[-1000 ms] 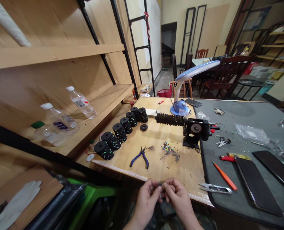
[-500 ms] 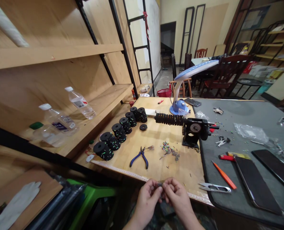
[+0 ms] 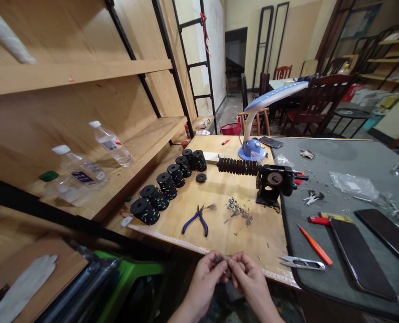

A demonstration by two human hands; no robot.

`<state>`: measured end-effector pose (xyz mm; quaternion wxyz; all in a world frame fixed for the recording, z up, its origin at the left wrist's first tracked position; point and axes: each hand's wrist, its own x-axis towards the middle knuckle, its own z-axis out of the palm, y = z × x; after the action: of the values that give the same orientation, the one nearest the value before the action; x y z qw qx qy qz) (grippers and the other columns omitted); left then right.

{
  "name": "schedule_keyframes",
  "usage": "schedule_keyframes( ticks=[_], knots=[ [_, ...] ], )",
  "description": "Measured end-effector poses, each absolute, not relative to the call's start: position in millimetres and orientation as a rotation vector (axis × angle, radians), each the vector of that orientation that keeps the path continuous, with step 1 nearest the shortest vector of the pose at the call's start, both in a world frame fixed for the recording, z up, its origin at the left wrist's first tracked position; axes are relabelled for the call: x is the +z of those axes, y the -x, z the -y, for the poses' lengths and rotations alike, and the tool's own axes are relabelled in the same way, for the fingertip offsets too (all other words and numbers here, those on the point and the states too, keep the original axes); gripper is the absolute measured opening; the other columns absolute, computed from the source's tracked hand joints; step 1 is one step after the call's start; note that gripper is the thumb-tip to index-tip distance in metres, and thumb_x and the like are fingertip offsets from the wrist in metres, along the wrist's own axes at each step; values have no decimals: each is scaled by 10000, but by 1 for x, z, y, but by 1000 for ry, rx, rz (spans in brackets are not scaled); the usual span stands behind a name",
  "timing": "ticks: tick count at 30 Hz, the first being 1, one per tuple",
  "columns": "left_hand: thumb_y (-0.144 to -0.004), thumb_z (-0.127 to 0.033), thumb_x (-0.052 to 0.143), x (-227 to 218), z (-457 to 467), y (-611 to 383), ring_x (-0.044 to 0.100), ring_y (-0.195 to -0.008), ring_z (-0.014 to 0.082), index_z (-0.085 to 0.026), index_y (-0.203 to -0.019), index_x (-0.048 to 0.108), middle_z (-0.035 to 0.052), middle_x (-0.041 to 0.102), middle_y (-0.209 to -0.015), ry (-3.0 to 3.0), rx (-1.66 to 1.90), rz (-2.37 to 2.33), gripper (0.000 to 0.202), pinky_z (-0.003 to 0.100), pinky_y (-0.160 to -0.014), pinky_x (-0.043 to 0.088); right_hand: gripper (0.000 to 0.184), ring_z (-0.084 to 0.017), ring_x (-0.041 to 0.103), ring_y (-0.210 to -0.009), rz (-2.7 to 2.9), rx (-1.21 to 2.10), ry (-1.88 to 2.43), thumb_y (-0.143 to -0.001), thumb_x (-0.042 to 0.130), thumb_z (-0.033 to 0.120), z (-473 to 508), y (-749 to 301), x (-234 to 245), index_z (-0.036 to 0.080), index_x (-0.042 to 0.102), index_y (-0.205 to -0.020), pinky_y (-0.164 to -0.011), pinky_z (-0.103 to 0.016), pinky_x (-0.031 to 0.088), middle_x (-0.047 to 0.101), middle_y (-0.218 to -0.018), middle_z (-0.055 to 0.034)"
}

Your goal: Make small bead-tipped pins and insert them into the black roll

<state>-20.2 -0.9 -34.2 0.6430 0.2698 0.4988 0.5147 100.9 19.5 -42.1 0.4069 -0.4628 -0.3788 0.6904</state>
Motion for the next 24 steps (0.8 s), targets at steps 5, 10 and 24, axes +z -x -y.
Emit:
schedule_keyframes(
  ticks=[5, 10, 24],
  knots=[
    [-635, -393, 798, -34, 0, 21, 533, -610, 109, -133, -740, 625, 3, 613, -679, -547, 1179, -1167, 330, 199, -533, 379, 524, -38, 234, -318, 977, 1820, 1186, -601, 671, 693, -14, -102, -38, 202, 488, -621, -354, -183, 142, 397, -356, 115],
    [-615, -393, 807, -35, 1, 21, 527, -608, 109, -141, -735, 619, -9, 597, -670, -494, 1172, -1162, 337, 203, -542, 372, 518, -38, 228, -313, 996, 1855, 1229, -601, 653, 692, -12, -101, -34, 209, 467, -606, -361, -187, 143, 377, -336, 118],
    [-626, -386, 806, -38, 2, 22, 504, -588, 96, -133, -735, 621, -18, 577, -659, -489, 1177, -1151, 331, 198, -522, 356, 440, -36, 231, -304, 1045, 1856, 1268, -653, 648, 606, -12, -99, -36, 204, 479, -594, -362, -188, 151, 387, -315, 117]
  ],
)
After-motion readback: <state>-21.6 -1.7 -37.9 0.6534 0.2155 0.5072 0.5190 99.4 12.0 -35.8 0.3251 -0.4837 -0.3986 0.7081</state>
